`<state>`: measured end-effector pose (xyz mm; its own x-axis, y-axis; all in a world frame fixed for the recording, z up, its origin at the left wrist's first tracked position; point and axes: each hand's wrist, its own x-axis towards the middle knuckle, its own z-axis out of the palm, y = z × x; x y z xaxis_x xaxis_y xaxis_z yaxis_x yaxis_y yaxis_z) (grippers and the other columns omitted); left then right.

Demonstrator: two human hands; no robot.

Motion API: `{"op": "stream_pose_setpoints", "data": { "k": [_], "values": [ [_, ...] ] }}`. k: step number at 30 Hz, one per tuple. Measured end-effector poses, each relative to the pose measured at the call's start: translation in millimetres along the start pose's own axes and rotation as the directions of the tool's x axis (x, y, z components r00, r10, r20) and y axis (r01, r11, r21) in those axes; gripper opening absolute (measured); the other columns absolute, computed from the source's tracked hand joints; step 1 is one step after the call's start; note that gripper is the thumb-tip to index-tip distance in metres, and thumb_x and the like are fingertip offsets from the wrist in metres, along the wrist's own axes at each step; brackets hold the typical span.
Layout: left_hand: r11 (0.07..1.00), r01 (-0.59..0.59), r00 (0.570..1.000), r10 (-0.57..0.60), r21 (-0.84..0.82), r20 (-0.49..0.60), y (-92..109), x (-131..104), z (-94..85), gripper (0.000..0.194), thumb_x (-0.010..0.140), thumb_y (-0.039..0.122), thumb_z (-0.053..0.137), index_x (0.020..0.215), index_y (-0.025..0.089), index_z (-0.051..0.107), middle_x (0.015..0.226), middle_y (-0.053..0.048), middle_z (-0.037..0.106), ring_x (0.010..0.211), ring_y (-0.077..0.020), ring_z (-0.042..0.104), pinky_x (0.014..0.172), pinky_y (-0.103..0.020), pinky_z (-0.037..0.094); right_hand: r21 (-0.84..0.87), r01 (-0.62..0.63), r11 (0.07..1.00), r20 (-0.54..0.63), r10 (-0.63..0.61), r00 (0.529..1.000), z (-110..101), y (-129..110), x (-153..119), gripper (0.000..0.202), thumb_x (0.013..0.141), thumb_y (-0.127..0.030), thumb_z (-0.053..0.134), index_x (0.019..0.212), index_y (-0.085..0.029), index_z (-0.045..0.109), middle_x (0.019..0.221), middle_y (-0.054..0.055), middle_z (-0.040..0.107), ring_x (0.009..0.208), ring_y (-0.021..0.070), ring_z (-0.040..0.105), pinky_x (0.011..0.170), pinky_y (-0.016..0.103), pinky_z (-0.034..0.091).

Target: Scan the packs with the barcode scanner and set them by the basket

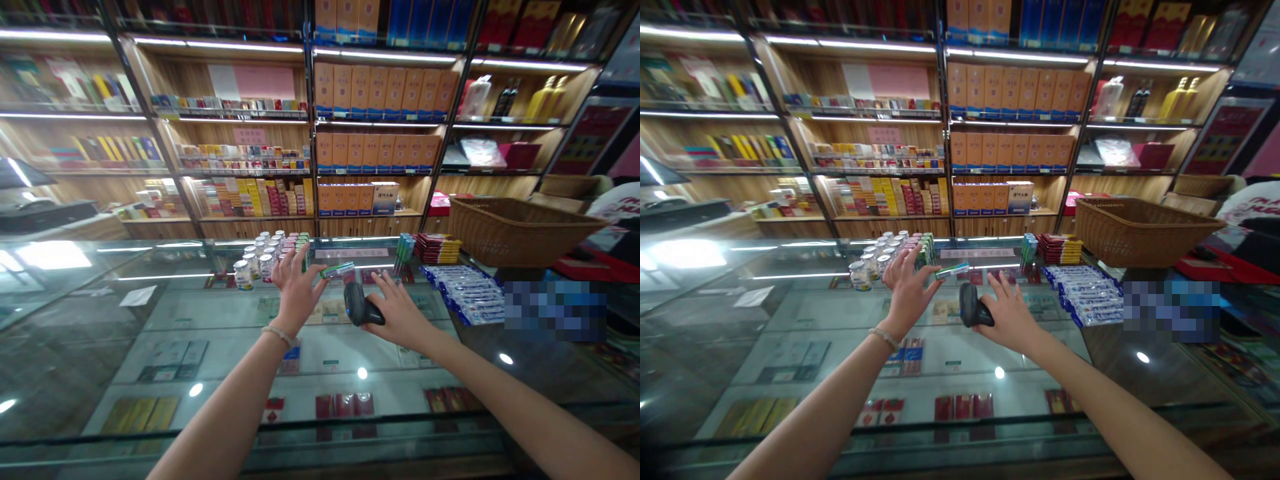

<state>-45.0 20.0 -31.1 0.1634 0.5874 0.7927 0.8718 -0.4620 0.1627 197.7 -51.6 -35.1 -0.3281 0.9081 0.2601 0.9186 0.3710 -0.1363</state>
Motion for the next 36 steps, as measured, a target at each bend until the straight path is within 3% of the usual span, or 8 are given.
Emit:
{"op": "stream_pose_setpoints", "data": {
  "k": [6,11,15,21,25,28,31,36],
  "values": [
    [1.0,0.0,1.0,0.0,-0.004,0.0,-0.4,1.1,0.0,0.016,0.089,0.033,0.075,0.105,0.031,0.077,0.162,-0.007,0.046,0.151,-0.038,0.033,0.123,-0.066,0.025,-0.078,0.015,0.997,-0.003,-0.016,1.0,-16.8,3.8,-0.6,0.074,0.083,-0.071,0.072,0.135,-0.018,0.066,0.17,0.024,0.031,0.158,0.0496,0.021,0.121,0.08,0.014],
    [1.0,-0.002,1.0,0.001,-0.012,-0.023,-2.6,2.2,1.5,0.015,0.09,0.033,0.074,0.105,0.031,0.078,0.162,-0.007,0.047,0.151,-0.0378,0.034,0.124,-0.065,0.024,-0.11,-0.057,0.992,-0.264,0.026,0.964,-52.5,15.5,6.8,0.096,0.088,-0.076,0.062,0.165,-0.027,0.032,0.174,0.017,0.024,0.162,0.0446,0.011,0.124,0.077,0.003],
    [1.0,-0.014,1.0,0.014,0.0,-0.025,-1.8,2.5,2.0,0.016,0.088,0.035,0.076,0.104,0.031,0.079,0.16,-0.008,0.049,0.149,-0.0388,0.036,0.123,-0.066,0.025,-0.118,-0.027,0.993,-0.396,-0.022,0.918,-71.4,17.7,16.9,0.095,0.088,-0.077,0.061,0.166,-0.034,0.027,0.178,0.007,0.014,0.163,0.0417,-0.001,0.126,0.071,-0.003],
    [0.998,-0.063,0.998,0.063,0.001,-0.008,6.0,2.7,-2.0,0.017,0.089,0.035,0.075,0.107,0.033,0.078,0.161,-0.006,0.047,0.151,-0.0366,0.034,0.124,-0.063,0.025,-0.057,-0.058,0.997,-0.414,0.029,0.91,-53.4,19.9,39.8,0.095,0.091,-0.073,0.059,0.168,-0.031,0.021,0.178,0.01,0.008,0.163,0.0419,-0.002,0.126,0.072,-0.001],
    [0.994,-0.11,0.993,0.111,0.016,-0.043,13.3,3.1,-5.0,0.017,0.089,0.037,0.076,0.106,0.034,0.078,0.16,-0.005,0.049,0.149,-0.0357,0.036,0.124,-0.063,0.024,0.009,-0.1,0.995,-0.383,0.096,0.919,-27.8,25.8,45.2,0.088,0.091,-0.073,0.059,0.164,-0.032,0.032,0.177,0.013,0.016,0.163,0.0415,0.006,0.125,0.073,0.003],
    [0.987,-0.16,0.983,0.161,0.013,-0.088,18.3,3.1,-7.2,0.017,0.091,0.039,0.074,0.107,0.036,0.078,0.159,-0.004,0.05,0.149,-0.0339,0.037,0.125,-0.059,0.023,0.078,-0.099,0.992,-0.347,0.12,0.93,-16.8,29.3,43.3,0.074,0.088,-0.077,0.06,0.149,-0.034,0.056,0.176,0.012,0.019,0.162,0.0416,0.011,0.123,0.074,0.006],
    [0.976,-0.215,0.967,0.217,0.028,-0.132,22.8,2.7,-9.0,0.016,0.092,0.039,0.073,0.108,0.037,0.078,0.156,-0.004,0.054,0.148,-0.0321,0.038,0.126,-0.058,0.021,0.196,-0.11,0.974,-0.317,0.169,0.933,-15.7,31.4,41.1,0.06,0.089,-0.077,0.059,0.128,-0.033,0.072,0.175,0.009,0.024,0.161,0.0391,0.014,0.124,0.07,0.013],
    [0.971,-0.235,0.965,0.237,0.029,-0.109,29.7,1.9,-9.7,0.017,0.092,0.038,0.072,0.108,0.038,0.078,0.151,-0.003,0.058,0.147,-0.0317,0.04,0.126,-0.057,0.017,0.316,-0.117,0.942,-0.251,0.202,0.947,-24.2,34.5,38.8,0.048,0.092,-0.07,0.061,0.114,-0.031,0.076,0.171,0.008,0.033,0.161,0.0353,0.019,0.124,0.065,0.018]
  ]
}}
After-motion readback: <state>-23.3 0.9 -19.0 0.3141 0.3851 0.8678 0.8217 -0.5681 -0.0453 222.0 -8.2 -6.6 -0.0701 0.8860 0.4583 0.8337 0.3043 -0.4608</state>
